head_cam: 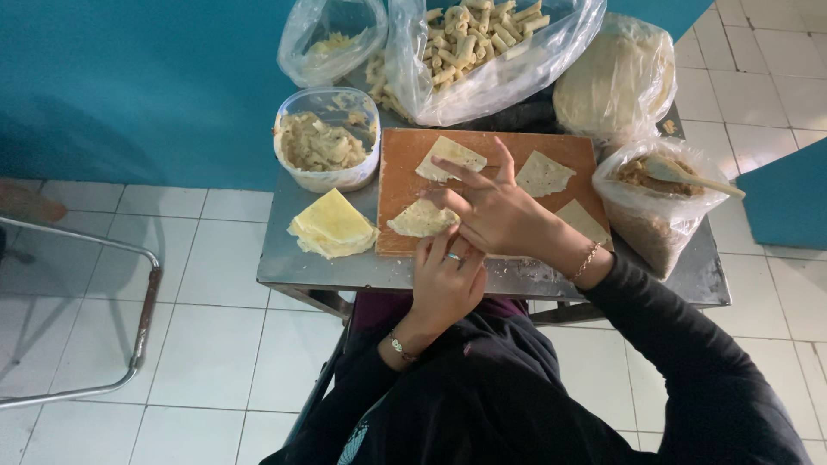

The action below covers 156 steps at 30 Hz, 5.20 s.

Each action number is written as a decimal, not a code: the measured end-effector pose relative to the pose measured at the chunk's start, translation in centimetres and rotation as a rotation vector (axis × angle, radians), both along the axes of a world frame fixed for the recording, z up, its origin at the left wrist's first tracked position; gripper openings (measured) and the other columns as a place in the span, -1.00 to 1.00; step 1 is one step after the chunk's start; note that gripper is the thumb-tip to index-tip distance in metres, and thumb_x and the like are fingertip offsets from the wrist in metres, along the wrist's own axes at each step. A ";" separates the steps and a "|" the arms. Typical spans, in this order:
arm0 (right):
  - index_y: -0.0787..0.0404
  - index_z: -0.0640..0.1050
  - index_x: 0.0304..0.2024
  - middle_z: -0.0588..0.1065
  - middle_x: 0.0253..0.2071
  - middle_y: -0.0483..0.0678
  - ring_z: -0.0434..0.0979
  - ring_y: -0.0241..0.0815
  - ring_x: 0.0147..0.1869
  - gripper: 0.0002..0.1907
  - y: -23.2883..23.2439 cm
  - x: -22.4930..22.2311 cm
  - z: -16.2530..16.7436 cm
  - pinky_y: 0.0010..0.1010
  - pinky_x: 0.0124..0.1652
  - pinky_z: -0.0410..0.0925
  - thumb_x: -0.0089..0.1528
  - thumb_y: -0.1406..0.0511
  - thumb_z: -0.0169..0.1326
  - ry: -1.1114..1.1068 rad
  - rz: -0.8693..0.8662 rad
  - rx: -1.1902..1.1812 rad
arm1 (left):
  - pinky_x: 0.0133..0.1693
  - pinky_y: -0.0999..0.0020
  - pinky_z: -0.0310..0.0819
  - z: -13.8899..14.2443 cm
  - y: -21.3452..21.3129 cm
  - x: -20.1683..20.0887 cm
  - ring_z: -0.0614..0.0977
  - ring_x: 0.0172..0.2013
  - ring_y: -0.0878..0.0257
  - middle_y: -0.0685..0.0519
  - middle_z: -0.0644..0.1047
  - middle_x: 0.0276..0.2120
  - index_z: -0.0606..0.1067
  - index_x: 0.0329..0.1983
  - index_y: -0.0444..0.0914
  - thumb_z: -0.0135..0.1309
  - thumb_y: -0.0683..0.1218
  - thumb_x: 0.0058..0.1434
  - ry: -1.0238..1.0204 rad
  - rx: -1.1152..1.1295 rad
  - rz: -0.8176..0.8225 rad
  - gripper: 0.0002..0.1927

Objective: The person folds triangular pastry wrappers on a wooden board, spoons brown filling from a plastic bag onto the wrappers using a spoon, and folds the wrappers over the filling to form filled pastries, setting finished pieces aside and taking new wrappers from a stack.

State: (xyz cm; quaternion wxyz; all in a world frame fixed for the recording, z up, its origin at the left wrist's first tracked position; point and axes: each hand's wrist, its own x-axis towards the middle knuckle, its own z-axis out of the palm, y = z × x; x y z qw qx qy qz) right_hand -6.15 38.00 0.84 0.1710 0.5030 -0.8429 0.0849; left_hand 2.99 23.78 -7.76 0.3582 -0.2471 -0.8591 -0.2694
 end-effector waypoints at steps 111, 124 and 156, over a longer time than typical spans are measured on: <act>-0.12 0.29 0.45 0.36 0.38 -0.04 0.13 -0.16 0.60 -0.36 15.6 8.2 -3.4 0.52 0.35 -0.47 0.33 -0.04 -0.10 -0.072 -0.578 -0.044 | 0.25 -0.33 0.15 0.6 7.6 -0.3 0.27 0.45 0.04 0.00 0.29 0.45 0.29 0.46 -0.08 -0.01 0.02 0.36 -0.172 -0.329 -0.125 -0.41; -0.11 0.37 0.41 0.50 0.18 -0.25 0.06 -0.21 0.67 -0.44 16.2 5.2 -1.7 0.48 0.36 -0.50 0.40 -0.07 -0.15 0.040 -0.676 0.185 | 0.23 -0.28 0.15 1.7 7.3 -0.1 0.31 0.41 0.04 -0.01 0.35 0.39 0.32 0.42 -0.11 0.07 0.03 0.30 -0.116 -0.320 -0.105 -0.39; 0.10 0.26 0.52 0.39 0.40 0.11 0.05 -0.07 0.67 -0.38 15.5 -3.8 -2.2 0.28 0.40 -0.48 0.38 0.25 -0.18 -0.117 -0.370 0.004 | 0.27 -0.44 -0.22 3.4 7.3 -8.3 0.41 0.24 0.04 0.10 0.60 -0.13 0.65 -0.25 -0.19 0.12 -0.12 0.11 -0.204 -0.327 0.134 -0.83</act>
